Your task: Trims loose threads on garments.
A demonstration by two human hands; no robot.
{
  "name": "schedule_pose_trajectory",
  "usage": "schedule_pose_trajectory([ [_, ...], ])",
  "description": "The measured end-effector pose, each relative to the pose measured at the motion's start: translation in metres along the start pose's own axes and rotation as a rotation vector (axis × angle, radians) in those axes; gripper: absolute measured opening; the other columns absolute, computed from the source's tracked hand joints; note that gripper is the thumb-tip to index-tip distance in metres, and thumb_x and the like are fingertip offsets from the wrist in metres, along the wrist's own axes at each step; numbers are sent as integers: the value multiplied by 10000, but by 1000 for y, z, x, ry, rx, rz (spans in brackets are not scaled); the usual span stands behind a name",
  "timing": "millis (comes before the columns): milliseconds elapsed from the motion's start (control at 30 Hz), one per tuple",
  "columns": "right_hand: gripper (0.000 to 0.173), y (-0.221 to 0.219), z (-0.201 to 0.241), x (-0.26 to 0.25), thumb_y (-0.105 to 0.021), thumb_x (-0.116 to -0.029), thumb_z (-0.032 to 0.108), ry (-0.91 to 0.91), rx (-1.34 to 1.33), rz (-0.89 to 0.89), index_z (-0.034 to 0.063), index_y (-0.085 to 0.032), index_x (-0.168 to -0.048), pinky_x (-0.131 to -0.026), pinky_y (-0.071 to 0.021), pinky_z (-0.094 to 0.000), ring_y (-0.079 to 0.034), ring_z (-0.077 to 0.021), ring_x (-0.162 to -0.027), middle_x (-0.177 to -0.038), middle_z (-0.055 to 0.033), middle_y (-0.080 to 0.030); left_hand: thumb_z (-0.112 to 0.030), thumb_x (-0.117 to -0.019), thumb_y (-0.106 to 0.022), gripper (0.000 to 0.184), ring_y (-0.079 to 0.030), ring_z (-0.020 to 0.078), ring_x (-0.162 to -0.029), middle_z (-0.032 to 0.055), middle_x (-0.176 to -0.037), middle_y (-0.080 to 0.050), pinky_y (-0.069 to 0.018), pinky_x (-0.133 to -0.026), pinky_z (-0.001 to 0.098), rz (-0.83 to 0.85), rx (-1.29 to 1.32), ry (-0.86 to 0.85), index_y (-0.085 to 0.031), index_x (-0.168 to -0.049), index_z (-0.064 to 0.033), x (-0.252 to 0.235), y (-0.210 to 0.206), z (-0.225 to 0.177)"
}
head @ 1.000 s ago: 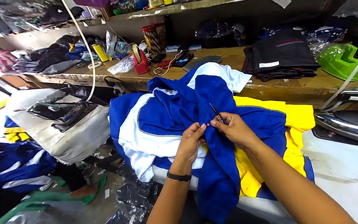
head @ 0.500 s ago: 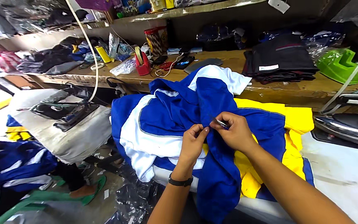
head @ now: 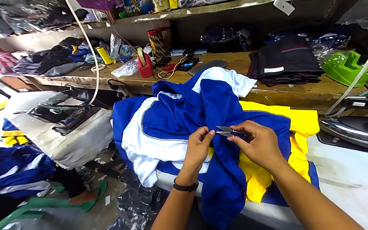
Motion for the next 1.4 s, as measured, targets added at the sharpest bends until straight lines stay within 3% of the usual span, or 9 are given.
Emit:
schedule_pose_trajectory([
  [300,181,0,-2,-1,-740,-897,325,-25,-3,-29,163,-773,-969,-664,-524,-461,-680,-138,-785,-914,34,-731,-4,-994,-579,126,-598,28,-740,12,-860,-652,-501,-687,186,4,-53,-39,-672,-910,-16,1,-1,-1],
  [367,204,-1,-7,-1,-745,-903,302,-134,-134,18,149,-737,-1037,-674,-521,-402,-646,-103,-769,-919,31,-708,-17,-1007,-568,135,-609,30,-714,5,-821,-662,-508,-658,187,-1,-17,-7,-666,-915,-30,1,-1,1],
  [467,259,-9,-10,1,-699,-943,249,-283,-410,107,129,-618,-1158,-641,-535,-225,-624,-40,-715,-902,25,-662,-50,-1041,-529,161,-634,69,-728,30,-832,-669,-538,-674,219,6,89,99,-664,-959,-21,0,2,5],
  [600,131,-27,-3,3,-674,-970,150,-413,-676,149,68,-618,-1056,-490,-370,-164,-462,-6,-528,-713,38,-580,-75,-1044,-541,142,-665,93,-753,44,-844,-682,-571,-716,249,24,173,202,-665,-998,-24,1,2,7],
  [733,92,-38,8,-8,-606,-1029,118,-490,-726,175,56,-641,-969,-466,-340,-164,-420,-11,-493,-681,22,-558,-29,-1010,-592,108,-667,89,-741,48,-833,-691,-567,-675,236,-2,129,198,-676,-945,-9,3,1,4],
  [967,167,-46,13,-15,-580,-1015,24,-545,-926,215,71,-569,-855,-459,-322,-154,-383,-14,-473,-618,33,-477,-27,-1024,-560,166,-642,61,-702,37,-807,-686,-528,-624,195,-1,139,201,-674,-904,-19,3,6,2],
  [1100,160,-47,15,-13,-548,-1042,43,-599,-1012,225,62,-569,-885,-435,-315,-140,-368,-9,-456,-632,26,-485,-64,-1048,-512,169,-668,99,-763,48,-856,-691,-563,-712,248,45,343,284,-663,-974,-50,3,3,13],
  [1200,143,-45,14,-12,-581,-1031,56,-591,-970,172,54,-594,-889,-436,-319,-145,-379,-15,-459,-638,18,-502,-88,-1058,-502,162,-682,111,-781,60,-883,-705,-566,-710,252,70,411,325,-655,-1010,-66,2,0,17],
  [1400,200,-44,7,-13,-718,-960,116,-470,-695,42,83,-537,-881,-482,-359,-200,-419,-41,-483,-603,21,-497,-114,-1060,-505,182,-607,52,-609,36,-759,-656,-510,-571,173,79,626,387,-650,-959,-68,0,-5,23],
])
Point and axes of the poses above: each hand's wrist, its own x-axis away from the middle knuckle, its own y-axis out of the back of the hand, z = x × y, the point moved 4 cm from there along -x, towards the middle knuckle
